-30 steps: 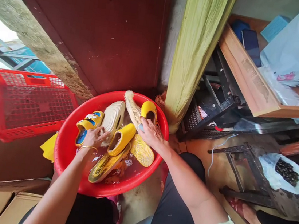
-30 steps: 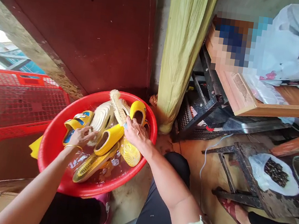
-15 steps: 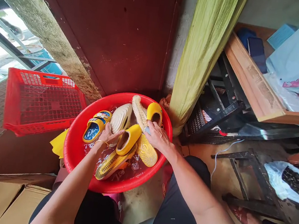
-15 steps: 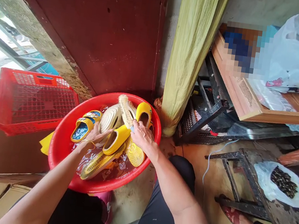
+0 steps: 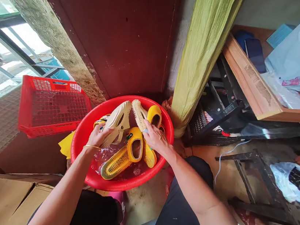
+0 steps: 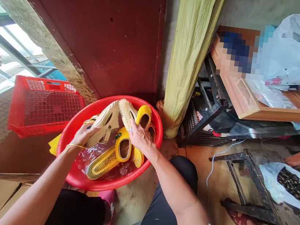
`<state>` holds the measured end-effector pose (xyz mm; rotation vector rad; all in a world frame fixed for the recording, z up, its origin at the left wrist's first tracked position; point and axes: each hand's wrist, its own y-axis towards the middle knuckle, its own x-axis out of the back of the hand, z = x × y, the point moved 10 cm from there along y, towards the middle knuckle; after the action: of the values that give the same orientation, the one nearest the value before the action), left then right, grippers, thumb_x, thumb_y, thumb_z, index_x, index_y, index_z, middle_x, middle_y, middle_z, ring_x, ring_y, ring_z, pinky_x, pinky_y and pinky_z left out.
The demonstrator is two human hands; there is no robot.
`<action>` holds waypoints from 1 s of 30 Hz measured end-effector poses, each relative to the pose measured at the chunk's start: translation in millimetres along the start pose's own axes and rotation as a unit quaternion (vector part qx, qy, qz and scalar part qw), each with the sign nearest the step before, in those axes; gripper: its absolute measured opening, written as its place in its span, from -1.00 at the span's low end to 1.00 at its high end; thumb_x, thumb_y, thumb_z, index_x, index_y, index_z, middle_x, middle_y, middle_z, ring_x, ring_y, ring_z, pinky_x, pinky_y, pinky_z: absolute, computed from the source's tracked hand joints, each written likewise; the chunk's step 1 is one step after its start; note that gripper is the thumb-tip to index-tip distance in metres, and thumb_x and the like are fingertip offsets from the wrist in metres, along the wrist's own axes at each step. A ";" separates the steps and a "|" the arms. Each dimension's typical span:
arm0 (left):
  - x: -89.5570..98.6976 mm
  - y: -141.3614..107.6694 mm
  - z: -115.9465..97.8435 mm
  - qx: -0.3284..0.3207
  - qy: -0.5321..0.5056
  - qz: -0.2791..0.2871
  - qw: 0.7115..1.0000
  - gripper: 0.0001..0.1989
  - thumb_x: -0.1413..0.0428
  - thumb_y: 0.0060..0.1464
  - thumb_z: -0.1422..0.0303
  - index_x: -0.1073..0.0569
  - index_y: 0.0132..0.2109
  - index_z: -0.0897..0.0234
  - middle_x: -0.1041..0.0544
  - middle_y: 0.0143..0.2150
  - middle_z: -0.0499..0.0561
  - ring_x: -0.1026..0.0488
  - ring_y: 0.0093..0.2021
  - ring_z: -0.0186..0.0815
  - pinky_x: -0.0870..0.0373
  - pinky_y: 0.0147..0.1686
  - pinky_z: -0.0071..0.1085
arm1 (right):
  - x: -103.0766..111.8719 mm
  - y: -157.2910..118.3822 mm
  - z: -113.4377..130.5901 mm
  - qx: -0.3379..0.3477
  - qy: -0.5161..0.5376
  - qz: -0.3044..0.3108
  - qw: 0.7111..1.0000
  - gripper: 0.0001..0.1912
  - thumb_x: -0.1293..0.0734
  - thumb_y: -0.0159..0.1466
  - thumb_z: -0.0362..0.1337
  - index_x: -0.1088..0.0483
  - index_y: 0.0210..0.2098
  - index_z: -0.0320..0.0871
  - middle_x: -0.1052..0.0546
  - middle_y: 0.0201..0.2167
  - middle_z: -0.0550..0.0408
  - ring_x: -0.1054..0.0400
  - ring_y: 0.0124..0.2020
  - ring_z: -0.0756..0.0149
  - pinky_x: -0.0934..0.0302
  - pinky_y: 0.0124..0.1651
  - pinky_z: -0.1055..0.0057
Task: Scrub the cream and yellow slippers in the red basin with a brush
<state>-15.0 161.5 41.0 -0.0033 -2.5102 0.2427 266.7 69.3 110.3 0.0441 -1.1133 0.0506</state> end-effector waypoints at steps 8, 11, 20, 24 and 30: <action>-14.0 -85.3 -8.5 0.080 -0.300 0.123 0.943 -0.16 0.12 0.12 -0.23 -0.43 0.23 0.35 -0.66 -0.13 0.24 -0.62 -0.14 0.14 -0.59 -0.19 0.06 | -10.9 -32.4 60.0 0.128 0.005 -0.028 0.991 -0.35 -0.11 0.46 -0.26 0.02 0.51 -0.18 -0.54 0.12 -0.19 -0.49 0.00 0.07 -0.41 0.03 0.22; -12.7 -108.6 -0.4 0.086 -0.294 0.126 0.944 -0.22 -0.03 0.09 -0.17 -0.46 0.21 0.38 -0.66 -0.08 0.27 -0.62 -0.14 0.14 -0.59 -0.20 0.02 | -12.7 -46.5 75.7 0.198 -0.038 -0.028 0.979 -0.34 -0.12 0.45 -0.34 0.00 0.51 -0.03 -0.55 0.03 -0.13 -0.48 -0.04 0.10 -0.40 -0.01 0.25; -12.6 -124.5 11.6 0.048 -0.370 0.072 0.925 -0.24 -0.37 -0.14 0.09 -0.50 0.22 0.29 -0.64 0.05 0.15 -0.58 0.03 0.04 -0.51 0.04 -0.12 | -21.8 -30.9 37.3 0.089 -0.117 -0.008 0.989 -0.35 -0.11 0.48 -0.33 0.03 0.52 0.00 -0.57 -0.09 -0.08 -0.47 -0.23 0.21 -0.35 -0.16 0.35; -6.3 -116.5 13.1 0.017 -0.336 0.037 0.941 -0.27 -0.40 -0.21 0.03 -0.54 0.09 0.34 -0.60 0.10 0.22 -0.51 0.13 0.12 -0.44 0.12 -0.04 | -50.4 -54.4 85.6 0.231 -0.130 0.020 0.964 -0.33 -0.11 0.48 -0.33 0.08 0.52 0.17 -0.54 -0.16 -0.02 -0.46 -0.26 0.24 -0.34 -0.18 0.38; 27.8 -117.2 8.2 -0.082 -0.119 -0.045 0.988 -0.08 -0.34 -0.09 -0.04 -0.29 0.34 0.21 -0.43 0.31 0.24 -0.38 0.30 0.08 -0.30 0.26 0.00 | -37.1 -14.7 24.4 0.054 -0.160 0.020 0.985 -0.31 -0.06 0.48 -0.37 0.14 0.54 0.06 -0.55 -0.02 -0.12 -0.50 -0.22 0.19 -0.38 -0.12 0.31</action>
<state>-36.1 46.5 71.1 0.0756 -2.7536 -0.0011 229.4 52.5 87.7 0.1297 -1.4323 0.1431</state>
